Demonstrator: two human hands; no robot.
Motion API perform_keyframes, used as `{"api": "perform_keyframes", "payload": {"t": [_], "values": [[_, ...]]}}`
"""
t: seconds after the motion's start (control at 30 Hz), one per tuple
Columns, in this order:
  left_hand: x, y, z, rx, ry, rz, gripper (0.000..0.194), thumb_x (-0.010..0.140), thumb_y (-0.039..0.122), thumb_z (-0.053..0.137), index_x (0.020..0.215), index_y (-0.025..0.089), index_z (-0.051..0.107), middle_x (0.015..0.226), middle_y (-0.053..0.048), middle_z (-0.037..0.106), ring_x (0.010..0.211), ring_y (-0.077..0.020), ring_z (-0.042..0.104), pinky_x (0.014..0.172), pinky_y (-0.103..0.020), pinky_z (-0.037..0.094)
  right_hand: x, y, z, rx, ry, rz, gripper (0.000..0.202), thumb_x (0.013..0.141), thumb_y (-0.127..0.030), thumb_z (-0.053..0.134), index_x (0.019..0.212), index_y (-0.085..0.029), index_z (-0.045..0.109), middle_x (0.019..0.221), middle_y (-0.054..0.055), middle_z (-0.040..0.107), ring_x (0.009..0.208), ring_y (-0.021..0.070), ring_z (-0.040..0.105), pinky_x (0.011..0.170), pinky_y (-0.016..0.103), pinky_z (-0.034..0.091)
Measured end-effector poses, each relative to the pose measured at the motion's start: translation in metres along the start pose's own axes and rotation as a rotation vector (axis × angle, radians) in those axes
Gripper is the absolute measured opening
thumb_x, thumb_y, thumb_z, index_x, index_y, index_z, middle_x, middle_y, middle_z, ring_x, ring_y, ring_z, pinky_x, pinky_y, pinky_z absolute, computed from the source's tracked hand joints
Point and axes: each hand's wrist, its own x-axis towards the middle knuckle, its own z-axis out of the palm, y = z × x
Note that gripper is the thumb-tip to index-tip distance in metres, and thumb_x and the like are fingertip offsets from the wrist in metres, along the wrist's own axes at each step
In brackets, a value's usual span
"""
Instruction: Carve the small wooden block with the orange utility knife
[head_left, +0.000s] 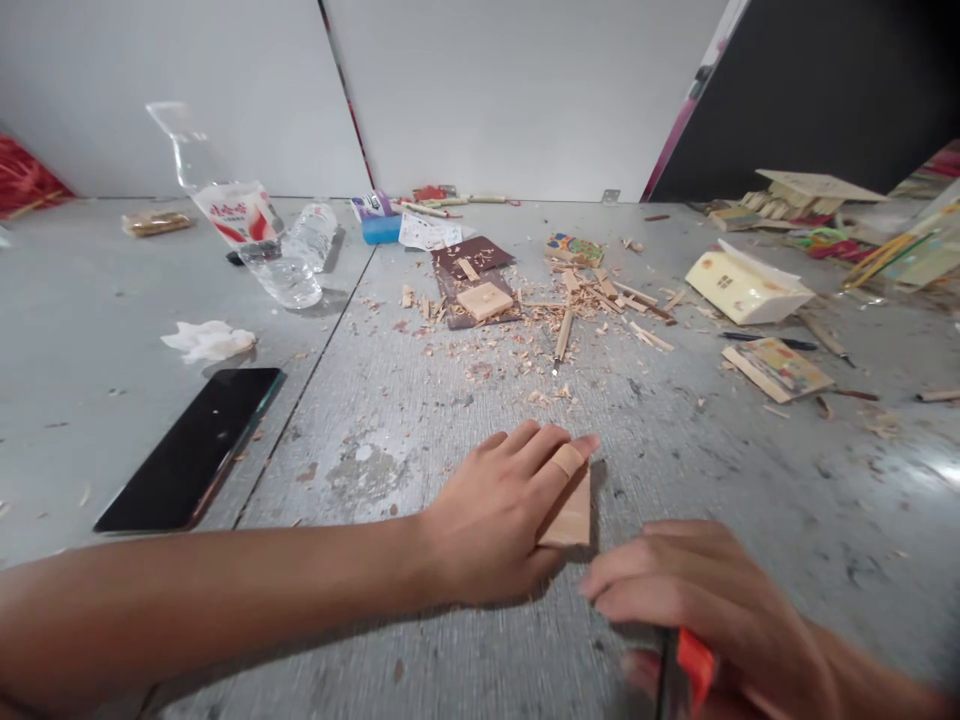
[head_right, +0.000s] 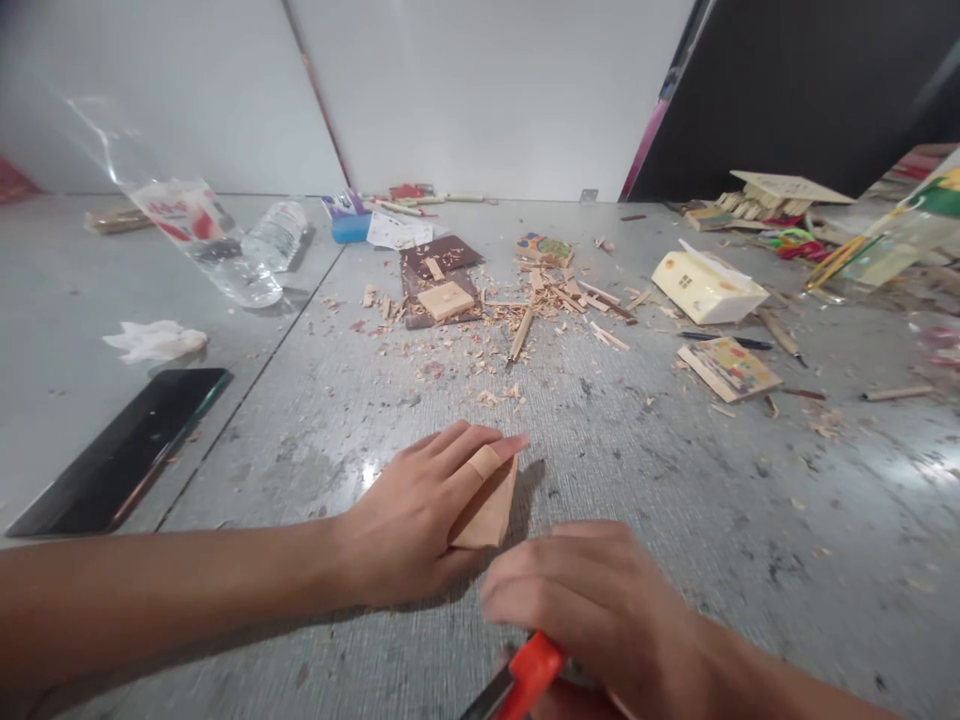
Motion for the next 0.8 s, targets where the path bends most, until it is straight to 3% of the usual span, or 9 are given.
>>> {"api": "perform_keyframes", "payload": {"t": [0.17, 0.23, 0.33, 0.43, 0.6, 0.7, 0.8], "values": [[-0.001, -0.001, 0.001, -0.009, -0.001, -0.004, 0.072, 0.093, 0.038, 0.063, 0.154, 0.012, 0.036, 0.142, -0.018, 0.061, 0.123, -0.0366, 0.059, 0.097, -0.058, 0.059, 0.014, -0.005, -0.005, -0.148, -0.001, 0.065, 0.046, 0.091, -0.009, 0.051, 0.136, -0.015, 0.055, 0.149, 0.018, 0.065, 0.142, 0.0198, 0.060, 0.107, 0.030, 0.053], [-0.001, -0.001, 0.001, -0.012, 0.001, -0.008, 0.073, 0.091, 0.036, 0.065, 0.154, 0.013, 0.036, 0.142, -0.018, 0.061, 0.124, -0.0367, 0.059, 0.097, -0.058, 0.059, 0.018, -0.005, -0.006, -0.115, -0.031, 0.064, 0.045, 0.088, -0.008, 0.051, 0.132, -0.017, 0.057, 0.144, 0.015, 0.069, 0.135, 0.0186, 0.066, 0.103, 0.029, 0.055], [0.000, 0.000, 0.000, -0.024, 0.005, -0.010, 0.075, 0.087, 0.034, 0.068, 0.153, 0.013, 0.038, 0.143, -0.018, 0.061, 0.124, -0.0372, 0.059, 0.098, -0.058, 0.058, 0.017, -0.004, -0.003, -0.015, 0.001, 0.059, 0.037, 0.087, -0.010, 0.053, 0.122, -0.019, 0.060, 0.112, 0.008, 0.081, 0.102, 0.0160, 0.078, 0.093, 0.028, 0.057], [0.001, -0.002, -0.001, -0.040, 0.012, -0.015, 0.074, 0.087, 0.033, 0.069, 0.151, 0.012, 0.040, 0.142, -0.018, 0.061, 0.123, -0.0375, 0.059, 0.098, -0.059, 0.058, 0.015, -0.006, 0.001, -0.012, 0.033, 0.142, 0.036, 0.089, -0.011, 0.052, 0.122, -0.024, 0.059, 0.089, -0.002, 0.079, 0.079, 0.0142, 0.076, 0.081, 0.027, 0.057], [0.002, -0.010, 0.002, -0.084, 0.016, 0.004, 0.080, 0.088, 0.053, 0.072, 0.151, 0.014, 0.042, 0.138, -0.019, 0.063, 0.118, -0.0374, 0.060, 0.093, -0.057, 0.059, 0.023, -0.017, -0.007, -0.162, -0.016, 0.282, 0.047, 0.095, -0.027, 0.063, 0.141, -0.028, 0.053, 0.117, 0.006, 0.080, 0.099, 0.0241, 0.079, 0.084, 0.035, 0.062], [0.002, -0.010, 0.003, -0.127, 0.055, 0.017, 0.073, 0.090, 0.051, 0.071, 0.147, 0.014, 0.046, 0.134, -0.019, 0.064, 0.117, -0.0372, 0.060, 0.095, -0.056, 0.057, 0.034, -0.019, -0.018, -0.216, 0.056, 0.318, 0.033, 0.103, -0.028, 0.056, 0.136, -0.031, 0.053, 0.097, 0.001, 0.080, 0.075, 0.0197, 0.077, 0.068, 0.030, 0.061], [0.003, -0.009, 0.002, -0.209, 0.102, 0.066, 0.064, 0.091, 0.057, 0.071, 0.138, 0.017, 0.055, 0.129, -0.016, 0.067, 0.114, -0.0326, 0.062, 0.100, -0.050, 0.054, 0.044, -0.017, -0.025, -0.230, 0.147, 0.438, 0.032, 0.106, -0.025, 0.051, 0.137, -0.032, 0.053, 0.100, 0.000, 0.078, 0.079, 0.0166, 0.077, 0.071, 0.026, 0.061]]}}
